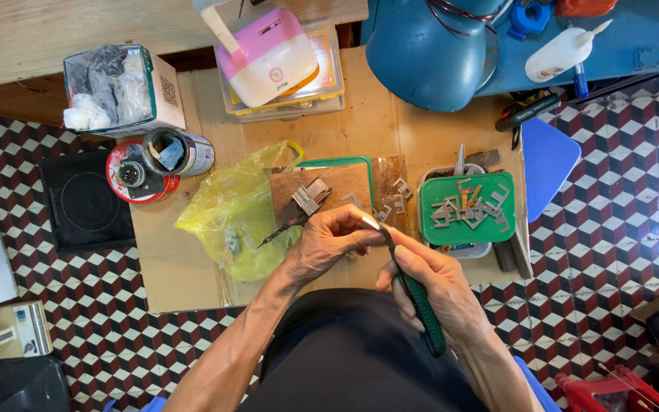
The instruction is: The person assembles small metal pieces into a rectangular frame, then uses a green-handled tool to adjust or secure the components. The person handles multiple metal parts and places them on a wooden board and into a green tray.
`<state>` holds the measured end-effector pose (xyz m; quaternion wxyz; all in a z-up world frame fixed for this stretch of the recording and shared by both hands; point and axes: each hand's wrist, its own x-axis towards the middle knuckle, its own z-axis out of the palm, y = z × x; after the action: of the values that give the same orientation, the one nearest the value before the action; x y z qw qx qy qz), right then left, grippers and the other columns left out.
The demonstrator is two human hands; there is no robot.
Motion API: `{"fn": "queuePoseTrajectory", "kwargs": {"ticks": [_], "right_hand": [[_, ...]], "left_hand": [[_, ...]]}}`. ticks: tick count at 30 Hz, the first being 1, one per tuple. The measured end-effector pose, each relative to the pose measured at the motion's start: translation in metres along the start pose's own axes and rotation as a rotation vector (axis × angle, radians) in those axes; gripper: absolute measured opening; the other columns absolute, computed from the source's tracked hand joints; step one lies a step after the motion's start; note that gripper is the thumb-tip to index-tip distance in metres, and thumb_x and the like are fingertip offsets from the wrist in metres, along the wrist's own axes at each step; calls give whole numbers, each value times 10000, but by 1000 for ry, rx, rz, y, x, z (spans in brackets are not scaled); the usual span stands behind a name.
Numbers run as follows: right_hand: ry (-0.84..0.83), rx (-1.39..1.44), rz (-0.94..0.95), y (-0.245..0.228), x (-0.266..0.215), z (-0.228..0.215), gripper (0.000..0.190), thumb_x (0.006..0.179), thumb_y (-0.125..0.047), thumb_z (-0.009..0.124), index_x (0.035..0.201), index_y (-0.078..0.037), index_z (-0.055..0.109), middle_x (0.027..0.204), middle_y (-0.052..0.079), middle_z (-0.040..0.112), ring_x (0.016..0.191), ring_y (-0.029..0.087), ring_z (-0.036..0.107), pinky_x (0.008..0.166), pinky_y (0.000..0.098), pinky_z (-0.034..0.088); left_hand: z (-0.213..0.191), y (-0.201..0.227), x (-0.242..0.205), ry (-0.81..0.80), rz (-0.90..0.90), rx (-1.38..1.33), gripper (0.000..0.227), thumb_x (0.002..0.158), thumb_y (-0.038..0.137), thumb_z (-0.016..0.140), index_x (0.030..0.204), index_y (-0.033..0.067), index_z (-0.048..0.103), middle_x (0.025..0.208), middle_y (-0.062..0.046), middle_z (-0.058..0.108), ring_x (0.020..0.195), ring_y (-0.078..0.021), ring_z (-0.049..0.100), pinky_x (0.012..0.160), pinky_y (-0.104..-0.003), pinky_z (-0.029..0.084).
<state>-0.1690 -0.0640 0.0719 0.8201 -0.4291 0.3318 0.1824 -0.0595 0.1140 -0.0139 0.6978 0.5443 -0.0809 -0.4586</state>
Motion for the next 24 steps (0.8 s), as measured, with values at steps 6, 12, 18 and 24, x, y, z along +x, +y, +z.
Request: {"fn": "queuePoseTrajectory", "kwargs": {"ticks": [6,12,18,24], "right_hand": [[-11,2,-109,-3,22,2,515,1027,-254,508,1496,-43,523,818,116,681,446,85,478,319,202,391],[18,-4,-140,1,36,5,505,1018,-248,512,1491,-72,527,823,122,689,451,88,494,319,201,397],[34,-1,-219,-4,48,9,509,1028,-266,508,1496,-66,524,831,125,693,440,78,489,321,198,406],[28,47,-200,-16,56,10,511,1031,-277,509,1480,-32,521,835,128,692,454,71,508,324,199,408]], "left_hand": [[-1,16,12,-27,124,256,447,1002,207,684,1426,89,606,1089,-45,713,937,-92,646,857,-251,558],[3,25,19,58,225,496,547,1012,229,665,1518,117,489,1205,-83,725,1068,-137,696,947,-309,564],[15,25,35,161,265,377,419,1017,172,647,1401,69,515,1223,-90,729,1113,-147,699,957,-315,575],[14,34,49,289,190,487,345,960,124,672,1299,72,636,1082,-72,776,973,-158,753,859,-300,611]]}}
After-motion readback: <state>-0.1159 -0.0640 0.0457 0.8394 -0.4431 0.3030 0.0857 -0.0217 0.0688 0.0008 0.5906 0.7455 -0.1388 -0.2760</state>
